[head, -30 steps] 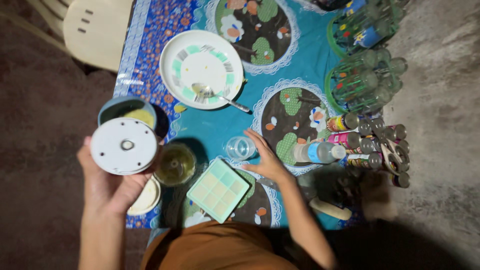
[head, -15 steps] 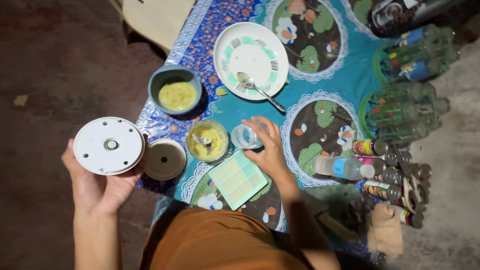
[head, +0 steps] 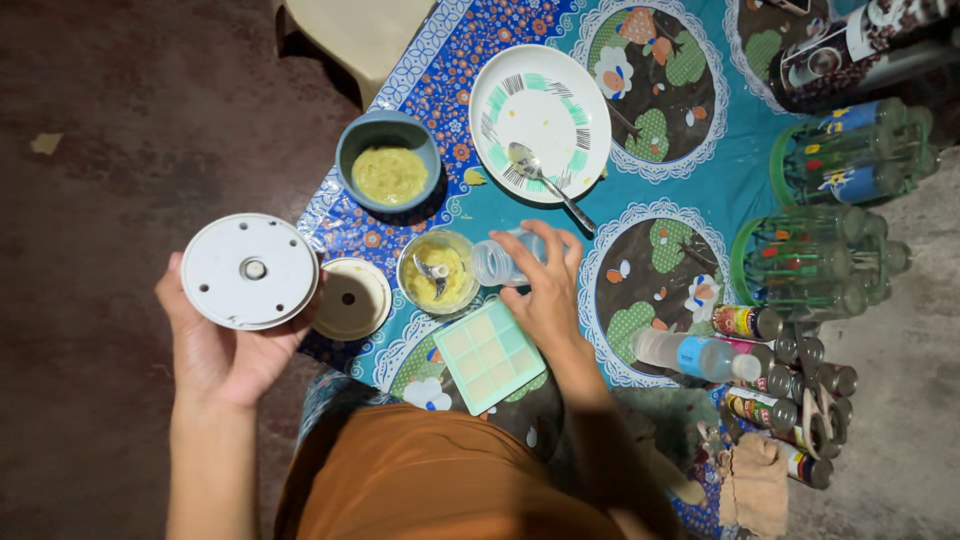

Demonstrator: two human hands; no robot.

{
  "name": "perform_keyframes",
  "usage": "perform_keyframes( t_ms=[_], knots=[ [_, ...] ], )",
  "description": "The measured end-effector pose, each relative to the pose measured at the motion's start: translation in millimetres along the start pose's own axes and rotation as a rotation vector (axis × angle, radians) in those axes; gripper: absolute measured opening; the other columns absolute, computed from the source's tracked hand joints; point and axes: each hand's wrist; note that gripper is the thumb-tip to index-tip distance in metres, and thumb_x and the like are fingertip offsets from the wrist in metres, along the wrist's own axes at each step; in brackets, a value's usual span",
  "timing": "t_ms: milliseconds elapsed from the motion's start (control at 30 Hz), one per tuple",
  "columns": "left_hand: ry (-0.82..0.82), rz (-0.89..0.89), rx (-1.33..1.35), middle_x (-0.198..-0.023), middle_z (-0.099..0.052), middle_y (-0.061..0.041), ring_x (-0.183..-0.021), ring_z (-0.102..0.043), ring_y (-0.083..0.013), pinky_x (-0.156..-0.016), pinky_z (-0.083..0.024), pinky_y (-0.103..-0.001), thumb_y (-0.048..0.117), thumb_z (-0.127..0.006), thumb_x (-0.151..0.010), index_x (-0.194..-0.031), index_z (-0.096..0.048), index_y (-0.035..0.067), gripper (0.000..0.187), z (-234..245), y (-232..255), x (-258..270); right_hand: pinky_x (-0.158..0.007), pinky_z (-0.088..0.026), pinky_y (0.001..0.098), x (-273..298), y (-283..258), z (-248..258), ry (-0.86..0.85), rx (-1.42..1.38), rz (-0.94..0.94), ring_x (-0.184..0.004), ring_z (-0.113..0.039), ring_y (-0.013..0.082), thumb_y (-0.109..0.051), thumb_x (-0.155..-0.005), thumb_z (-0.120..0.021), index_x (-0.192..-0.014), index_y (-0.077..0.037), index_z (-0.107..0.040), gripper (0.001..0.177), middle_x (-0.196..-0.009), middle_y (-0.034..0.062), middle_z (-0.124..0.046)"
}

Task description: The person transfers food pieces from a plate into a small bowl with a spoon, then uses a hand-powered food chopper to mince the food and wipes the bowl with a finger.

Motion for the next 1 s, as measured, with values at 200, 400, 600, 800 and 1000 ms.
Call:
perform_keyframes(
  t_ms=[200,400,600,800,1000],
  knots=[
    [-0.043,0.007,-0.003,-0.136,-0.064,-0.009,-0.122,-0.064,-0.0297,-0.099,-0.055,-0.05,0.069,-0.055,-0.093,-0.14,-0.057,0.013,0.074,-5,0,1,-0.107,-0.039,0.051,0,0,-1,-0.012,0.024,0.019,-0.126,-0.04,0.0436,0.003,-0.059,-0.077,-0.128,-0.026,-0.069,0.075,-0.139,0.0129,-0.052],
    [-0.038,0.026,-0.013,-0.133,-0.065,-0.01,-0.12,-0.065,-0.0304,-0.097,-0.055,-0.049,0.07,-0.055,-0.091,-0.138,-0.059,0.013,0.075,-6,-1,-2,-0.107,-0.039,0.0512,-2,-3,0,-0.025,0.064,0.024,-0.125,-0.039,0.0439,0.004,-0.06,-0.076,-0.127,-0.026,-0.069,0.073,-0.138,0.0128,-0.051],
    [-0.071,0.042,-0.002,-0.135,-0.065,-0.01,-0.121,-0.064,-0.0295,-0.096,-0.055,-0.049,0.071,-0.054,-0.091,-0.141,-0.058,0.012,0.077,-4,-4,-4,-0.107,-0.039,0.0512,-2,-5,1,-0.026,0.097,0.031,-0.125,-0.039,0.044,0.004,-0.06,-0.075,-0.126,-0.027,-0.069,0.073,-0.138,0.0123,-0.051],
    [-0.074,0.076,0.05,-0.134,-0.065,-0.012,-0.12,-0.065,-0.031,-0.098,-0.055,-0.05,0.07,-0.052,-0.093,-0.14,-0.058,0.012,0.075,-4,-9,-8,-0.106,-0.039,0.0516,-1,-6,0,-0.035,0.099,0.025,-0.124,-0.04,0.044,0.005,-0.059,-0.076,-0.126,-0.027,-0.069,0.074,-0.138,0.0121,-0.051],
    [-0.105,0.123,0.093,-0.133,-0.065,-0.012,-0.118,-0.066,-0.0318,-0.096,-0.056,-0.051,0.068,-0.052,-0.094,-0.14,-0.058,0.012,0.073,-11,-18,-13,-0.105,-0.04,0.0524,1,-9,1,-0.024,0.126,0.029,-0.124,-0.04,0.0442,0.005,-0.059,-0.076,-0.126,-0.028,-0.069,0.074,-0.137,0.0113,-0.052]
  ],
)
Point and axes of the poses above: each hand's wrist, its own x-axis away from the middle knuckle, its own z-axis out of the back of the hand, y = z × x
